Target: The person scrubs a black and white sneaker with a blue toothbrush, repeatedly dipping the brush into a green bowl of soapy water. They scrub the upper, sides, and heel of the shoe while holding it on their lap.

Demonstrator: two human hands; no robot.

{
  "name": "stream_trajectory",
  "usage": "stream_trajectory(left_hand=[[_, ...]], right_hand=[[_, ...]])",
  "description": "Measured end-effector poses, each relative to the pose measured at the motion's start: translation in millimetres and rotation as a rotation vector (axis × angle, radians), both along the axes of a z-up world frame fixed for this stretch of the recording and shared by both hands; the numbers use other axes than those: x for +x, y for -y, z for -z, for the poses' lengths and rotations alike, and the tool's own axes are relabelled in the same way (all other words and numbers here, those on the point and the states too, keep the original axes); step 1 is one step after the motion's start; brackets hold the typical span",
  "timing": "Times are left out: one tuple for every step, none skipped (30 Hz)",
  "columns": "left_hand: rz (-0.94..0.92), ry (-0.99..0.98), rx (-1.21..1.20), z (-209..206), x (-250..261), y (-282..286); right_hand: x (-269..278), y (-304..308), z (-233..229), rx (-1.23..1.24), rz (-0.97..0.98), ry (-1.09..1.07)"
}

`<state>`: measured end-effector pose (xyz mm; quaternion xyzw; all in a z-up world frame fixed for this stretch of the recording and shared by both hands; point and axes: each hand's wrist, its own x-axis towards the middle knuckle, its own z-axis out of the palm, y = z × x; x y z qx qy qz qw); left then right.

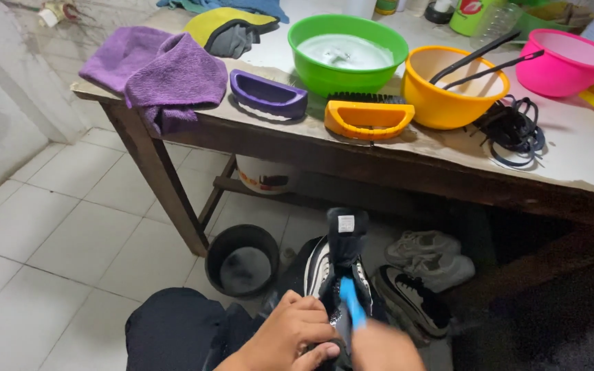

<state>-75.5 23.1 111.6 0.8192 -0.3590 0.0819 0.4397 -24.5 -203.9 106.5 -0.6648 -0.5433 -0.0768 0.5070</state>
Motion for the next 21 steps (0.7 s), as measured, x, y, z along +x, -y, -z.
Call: stream_trajectory(left_hand=[[0.012,-0.044,0.024,-2,0,-1],[0.032,-0.088,0.051,-4,1,-2],[0.034,-0.09,0.054,-8,4,-2],[0.017,-0.038,0.033,-10,4,0],[0.0,0.014,0.011,-12,5,1],[-0.015,0.027,0.012,-17,8,-2],[0.009,-0.067,0.005,-22,11,-5],[0.053,-0.19,-0.007,-24,3,-4],[0.056,-0.207,-0.011,-21,-1,-4],[0.018,-0.134,0.002,-18,2,-6],[-0.019,-0.062,0.014,-16,4,-8],[-0.025,-0.047,0.018,-24,9,-9],[0.016,-0.07,0.041,-33,14,-11],[0.069,-0.13,0.055,-38,6,-9],[0.074,-0.153,0.051,-30,3,-8],[0.046,-0.093,0.048,-23,5,-8],[0.018,-0.032,0.044,-16,6,-8],[0.006,-0.01,0.049,-19,11,-9],[0.034,0.007,0.037,-22,16,-10],[0.074,-0.017,0.016,-22,6,-8],[0.073,-0.037,0.012,-19,0,-10]], right_hand=[[2,-2,-5,0.015,0.018,-0.027],[2,-4,-10,0.032,0.044,-0.054],[2,-6,-14,0.049,0.07,-0.081],[-2,-6,-17,0.063,0.103,-0.115],[-6,-7,-21,0.077,0.137,-0.149],[3,-10,-22,0.078,0.121,-0.137],[12,-13,-24,0.09,0.096,-0.119],[6,-12,-22,0.098,0.092,-0.13],[0,-11,-23,0.094,0.096,-0.146],[-2,-12,-25,0.116,0.093,-0.137],[-4,-12,-27,0.137,0.089,-0.127],[6,-16,-26,0.142,0.082,-0.113],[17,-20,-25,0.157,0.087,-0.095],[11,-19,-22,0.161,0.107,-0.115],[2,-19,-19,0.156,0.113,-0.137],[-2,-20,-17,0.17,0.142,-0.137],[-7,-21,-15,0.183,0.171,-0.137],[-22,-26,-24,0.188,0.157,-0.116],[-37,-30,-31,0.269,0.248,-0.194],[-69,-32,-38,0.337,0.357,-0.311],[-66,-27,-24,0.33,0.36,-0.33]])
